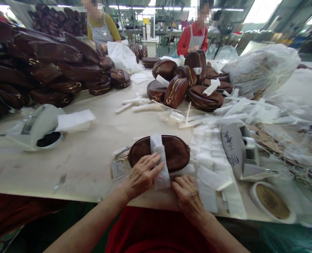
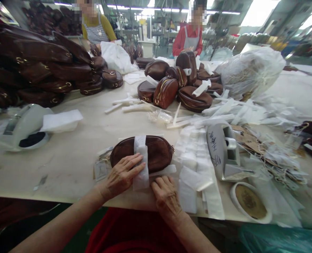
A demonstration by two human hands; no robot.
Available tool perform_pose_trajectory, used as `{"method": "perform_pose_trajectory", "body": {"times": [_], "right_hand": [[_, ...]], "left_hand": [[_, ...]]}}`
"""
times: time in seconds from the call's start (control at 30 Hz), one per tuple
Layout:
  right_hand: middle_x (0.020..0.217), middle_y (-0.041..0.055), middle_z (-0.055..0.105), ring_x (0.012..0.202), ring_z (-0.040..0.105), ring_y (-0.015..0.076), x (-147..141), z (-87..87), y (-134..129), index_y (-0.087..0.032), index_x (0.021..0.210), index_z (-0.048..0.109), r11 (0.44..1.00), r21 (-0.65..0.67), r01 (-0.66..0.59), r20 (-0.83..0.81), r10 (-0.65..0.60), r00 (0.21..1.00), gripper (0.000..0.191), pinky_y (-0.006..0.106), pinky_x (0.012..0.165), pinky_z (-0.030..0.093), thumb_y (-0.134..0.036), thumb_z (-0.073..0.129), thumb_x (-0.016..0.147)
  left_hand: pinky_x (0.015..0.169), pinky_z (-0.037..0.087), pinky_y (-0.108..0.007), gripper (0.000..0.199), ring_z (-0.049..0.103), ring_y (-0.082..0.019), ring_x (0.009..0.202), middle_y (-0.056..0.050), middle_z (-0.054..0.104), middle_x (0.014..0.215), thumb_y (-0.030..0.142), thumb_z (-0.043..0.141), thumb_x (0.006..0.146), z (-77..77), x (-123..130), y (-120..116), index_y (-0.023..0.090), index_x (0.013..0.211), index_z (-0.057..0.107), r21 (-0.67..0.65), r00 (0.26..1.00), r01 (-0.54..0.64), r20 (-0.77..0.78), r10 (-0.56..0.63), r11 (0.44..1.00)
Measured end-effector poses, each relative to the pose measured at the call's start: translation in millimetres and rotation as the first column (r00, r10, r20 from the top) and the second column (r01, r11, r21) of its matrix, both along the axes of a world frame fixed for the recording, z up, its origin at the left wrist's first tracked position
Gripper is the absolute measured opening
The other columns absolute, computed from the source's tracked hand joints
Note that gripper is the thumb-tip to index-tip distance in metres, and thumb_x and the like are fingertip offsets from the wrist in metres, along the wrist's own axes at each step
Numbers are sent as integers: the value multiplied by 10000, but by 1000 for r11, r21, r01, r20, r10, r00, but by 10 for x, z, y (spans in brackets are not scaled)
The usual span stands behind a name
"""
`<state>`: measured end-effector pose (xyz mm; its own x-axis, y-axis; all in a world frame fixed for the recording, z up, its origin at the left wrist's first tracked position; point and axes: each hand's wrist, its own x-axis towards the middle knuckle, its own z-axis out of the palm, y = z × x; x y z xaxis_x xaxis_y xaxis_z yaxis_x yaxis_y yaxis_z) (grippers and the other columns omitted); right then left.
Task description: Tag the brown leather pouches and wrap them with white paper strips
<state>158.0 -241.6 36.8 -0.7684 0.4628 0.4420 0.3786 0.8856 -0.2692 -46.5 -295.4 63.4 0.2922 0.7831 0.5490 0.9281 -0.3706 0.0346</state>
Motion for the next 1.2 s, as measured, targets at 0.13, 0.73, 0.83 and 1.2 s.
{"method": "perform_pose_trajectory", "body": {"times": [0.13,0.73,0.83,1.2], "right_hand": [[707,54,541,689,431,189,35,-40,-51,-172,694,555,999,-36,30,25,-29,999,246,305,651,311,-19,401,809],[848,44,655,815,581,200,61,30,207,-271,844,746,788,-501,356,180,-308,934,436,296,725,440,-20,420,698],[868,38,655,829,589,201,74,68,218,-287,893,743,785,-524,331,178,-278,944,425,302,739,440,-35,463,695],[730,38,568,716,493,172,56,-77,82,-219,751,684,987,-129,97,-79,-108,991,201,266,626,377,-83,540,788]], "left_hand": [[924,496,-407,321,531,-260,1159,-141,599,1194,60,437,837,6,-5,5,126,1101,607,14,1000,2,5,-2,1000],[922,493,-388,366,520,-246,1174,-129,598,1198,29,448,805,-6,-14,8,142,1116,602,1,1000,3,31,-3,1000],[913,497,-387,353,525,-248,1166,-130,603,1190,30,448,810,-3,-9,15,136,1108,604,14,999,5,37,-6,1000],[935,484,-394,356,503,-245,1192,-132,581,1221,42,432,831,-21,-7,-9,144,1127,601,-3,998,-5,61,5,1000]]}}
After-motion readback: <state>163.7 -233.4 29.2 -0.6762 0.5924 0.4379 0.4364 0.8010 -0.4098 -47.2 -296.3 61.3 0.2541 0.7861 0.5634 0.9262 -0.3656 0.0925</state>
